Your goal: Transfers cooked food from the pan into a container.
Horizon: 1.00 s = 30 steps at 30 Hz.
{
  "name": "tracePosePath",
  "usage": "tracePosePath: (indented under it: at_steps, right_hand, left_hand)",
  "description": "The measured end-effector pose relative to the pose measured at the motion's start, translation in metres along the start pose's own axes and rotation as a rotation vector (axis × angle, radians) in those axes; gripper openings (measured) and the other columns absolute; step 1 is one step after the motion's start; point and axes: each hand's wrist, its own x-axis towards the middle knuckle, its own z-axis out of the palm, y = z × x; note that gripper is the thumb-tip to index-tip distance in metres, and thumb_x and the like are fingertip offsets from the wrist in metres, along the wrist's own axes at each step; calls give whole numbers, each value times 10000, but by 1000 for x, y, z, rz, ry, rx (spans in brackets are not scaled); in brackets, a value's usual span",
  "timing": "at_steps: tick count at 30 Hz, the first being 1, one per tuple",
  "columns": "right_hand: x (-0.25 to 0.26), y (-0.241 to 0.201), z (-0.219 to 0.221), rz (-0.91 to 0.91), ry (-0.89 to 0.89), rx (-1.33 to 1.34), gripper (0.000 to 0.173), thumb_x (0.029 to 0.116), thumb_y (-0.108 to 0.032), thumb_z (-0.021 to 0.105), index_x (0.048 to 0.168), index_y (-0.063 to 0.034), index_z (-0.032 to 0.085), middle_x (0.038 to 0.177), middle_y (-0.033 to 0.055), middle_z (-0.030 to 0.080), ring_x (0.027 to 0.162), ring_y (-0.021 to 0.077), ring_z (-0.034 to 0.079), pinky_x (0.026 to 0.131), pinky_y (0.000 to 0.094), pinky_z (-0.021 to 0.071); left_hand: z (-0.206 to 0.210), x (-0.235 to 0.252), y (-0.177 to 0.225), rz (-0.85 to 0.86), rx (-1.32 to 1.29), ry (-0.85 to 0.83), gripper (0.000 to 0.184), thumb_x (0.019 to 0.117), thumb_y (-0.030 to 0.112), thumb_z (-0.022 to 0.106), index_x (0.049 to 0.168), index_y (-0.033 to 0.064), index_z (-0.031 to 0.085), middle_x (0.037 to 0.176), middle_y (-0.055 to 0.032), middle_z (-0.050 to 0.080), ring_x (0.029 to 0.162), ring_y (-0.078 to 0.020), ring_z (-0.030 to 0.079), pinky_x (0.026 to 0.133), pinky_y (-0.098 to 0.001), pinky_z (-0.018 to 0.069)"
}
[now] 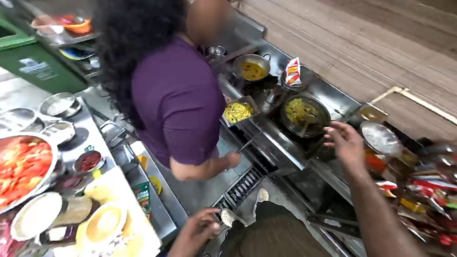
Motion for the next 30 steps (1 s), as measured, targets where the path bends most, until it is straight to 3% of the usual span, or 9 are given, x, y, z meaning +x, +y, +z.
tracePosePath:
  at_steps: [2, 4, 8, 12, 15, 19, 22, 26, 30]
  right_hand:
    - [-7, 27, 19, 83, -117, -60, 418, 1046, -326, 599, 1396, -100, 565, 1251, 145, 674, 1029, 302, 701, 837, 564, 600]
    - [-22, 52, 38, 233, -269, -98, 493, 1035, -385, 605, 1443, -122, 522, 1279, 147, 659, 1054, 317, 692, 847, 577, 595]
    - [-58, 92, 59, 475, -489, -28, 680, 994, -538, 609, 1513, -122, 466, 1338, 134, 637, 1174, 299, 662, 945, 560, 581]
    - [-48, 128, 46, 497, -346, 71, 605, 985, -444, 671, 1451, -89, 522, 1294, 130, 661, 1055, 262, 694, 861, 502, 600]
    - [3, 155, 22, 539, -173, 146, 536, 1014, -395, 641, 1427, -75, 522, 1268, 150, 661, 1007, 282, 704, 835, 502, 610]
    - [63, 161, -18, 440, 3, -75, 442, 1017, -448, 612, 1312, -120, 641, 1172, 173, 692, 978, 325, 699, 836, 581, 576]
    - [98, 149, -48, 250, 105, -264, 301, 1016, -388, 631, 1157, -137, 718, 1035, 101, 734, 924, 269, 710, 825, 575, 575]
    - [132, 155, -43, 323, -38, -167, 413, 1001, -453, 639, 1282, -150, 651, 1086, 103, 724, 908, 257, 724, 805, 538, 616]
    - [165, 195, 6, 501, -213, -291, 638, 944, -580, 647, 1350, -94, 576, 1160, 209, 684, 1024, 386, 680, 849, 632, 555]
  left_hand:
    - [30, 46, -2, -261, 151, -373, 513, 987, 382, 689, 1437, 166, 575, 1132, -76, 737, 988, -225, 729, 905, -445, 617]
    - [50, 85, 2, -376, 385, -473, 513, 981, 484, 654, 1378, 161, 620, 1161, -83, 721, 1026, -217, 708, 943, -475, 580]
    - [82, 138, 45, -443, 355, -589, 434, 1044, 475, 559, 1272, 115, 644, 1038, -62, 753, 875, -202, 752, 735, -427, 650]
    - [113, 190, 46, -436, 507, -813, 494, 1037, 508, 552, 1319, 112, 638, 1133, -104, 717, 953, -229, 718, 859, -474, 603]
    - [149, 238, 20, -455, 611, -847, 560, 1037, 437, 576, 1463, 79, 517, 1336, -171, 642, 1181, -298, 653, 1039, -527, 510]
    - [208, 290, 34, -533, 730, -796, 503, 1072, 272, 543, 1485, -5, 463, 1405, -249, 572, 1263, -363, 595, 1082, -526, 466]
    - [231, 327, 9, -400, 848, -737, 582, 1055, 342, 539, 1511, -7, 443, 1449, -274, 535, 1343, -403, 536, 1146, -569, 401]
    - [260, 360, -14, -228, 293, -679, 411, 1081, 302, 505, 1442, 110, 552, 1379, -71, 632, 1205, -182, 643, 1046, -404, 534]
    - [280, 386, 8, -157, 244, -592, 370, 1073, 281, 520, 1391, 104, 586, 1355, -54, 646, 1153, -158, 671, 1001, -383, 568]
